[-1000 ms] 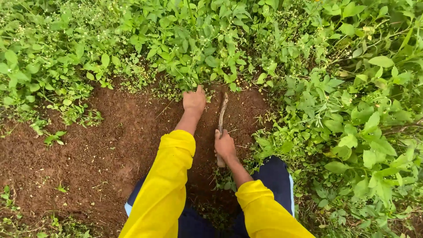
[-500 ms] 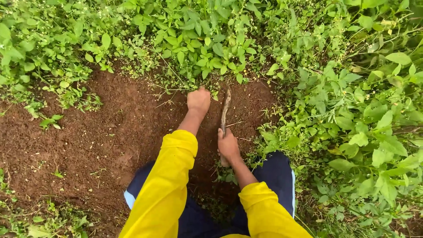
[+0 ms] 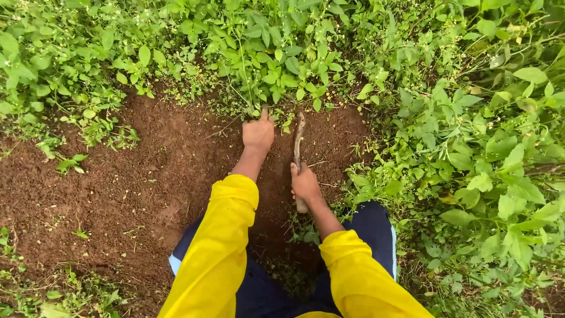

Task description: The person uses a sickle to cut weeds at the base and pulls them from the soil. They gather the removed weeds into a pile and occasionally toss them aside. The person moves between different spots in the garden to clear the vegetation.

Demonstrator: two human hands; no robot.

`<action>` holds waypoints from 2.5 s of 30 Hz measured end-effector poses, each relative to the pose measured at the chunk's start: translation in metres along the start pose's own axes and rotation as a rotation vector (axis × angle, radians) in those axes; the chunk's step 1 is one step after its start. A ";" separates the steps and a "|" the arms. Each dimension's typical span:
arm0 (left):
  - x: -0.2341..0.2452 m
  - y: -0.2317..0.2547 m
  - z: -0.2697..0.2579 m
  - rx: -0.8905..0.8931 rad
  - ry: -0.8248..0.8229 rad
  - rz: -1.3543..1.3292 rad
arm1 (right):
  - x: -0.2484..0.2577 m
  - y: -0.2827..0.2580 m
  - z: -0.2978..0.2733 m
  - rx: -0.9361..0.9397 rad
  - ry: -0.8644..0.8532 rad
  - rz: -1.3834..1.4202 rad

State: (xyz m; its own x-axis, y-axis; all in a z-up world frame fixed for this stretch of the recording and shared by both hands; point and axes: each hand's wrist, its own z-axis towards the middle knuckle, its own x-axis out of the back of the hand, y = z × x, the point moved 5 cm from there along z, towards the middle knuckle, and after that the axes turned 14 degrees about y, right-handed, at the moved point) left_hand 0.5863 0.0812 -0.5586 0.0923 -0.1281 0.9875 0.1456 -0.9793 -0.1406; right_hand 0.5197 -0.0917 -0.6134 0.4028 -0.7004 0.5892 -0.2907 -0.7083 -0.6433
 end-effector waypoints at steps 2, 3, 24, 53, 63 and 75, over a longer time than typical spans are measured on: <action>-0.030 -0.010 0.007 0.054 -0.011 -0.054 | -0.002 -0.017 0.000 0.033 0.001 0.006; -0.045 -0.009 0.006 0.026 0.015 -0.033 | 0.000 -0.020 -0.012 0.009 0.002 0.043; -0.032 0.005 -0.007 -0.191 0.021 -0.152 | 0.004 0.026 -0.055 -0.074 0.026 0.094; -0.063 0.051 0.089 -0.032 0.078 -0.084 | 0.031 0.003 0.049 -0.044 0.119 0.122; -0.080 0.056 0.080 0.001 0.118 -0.159 | 0.025 0.009 0.058 -0.032 0.099 0.104; -0.075 0.055 0.074 0.048 0.036 -0.253 | 0.033 0.010 0.040 -0.048 0.040 0.123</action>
State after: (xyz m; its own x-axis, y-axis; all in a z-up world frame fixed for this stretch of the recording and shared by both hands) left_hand 0.6601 0.0484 -0.6461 0.0117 0.1141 0.9934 0.2068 -0.9723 0.1092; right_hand 0.5646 -0.1187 -0.6200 0.3268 -0.7845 0.5271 -0.3769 -0.6196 -0.6885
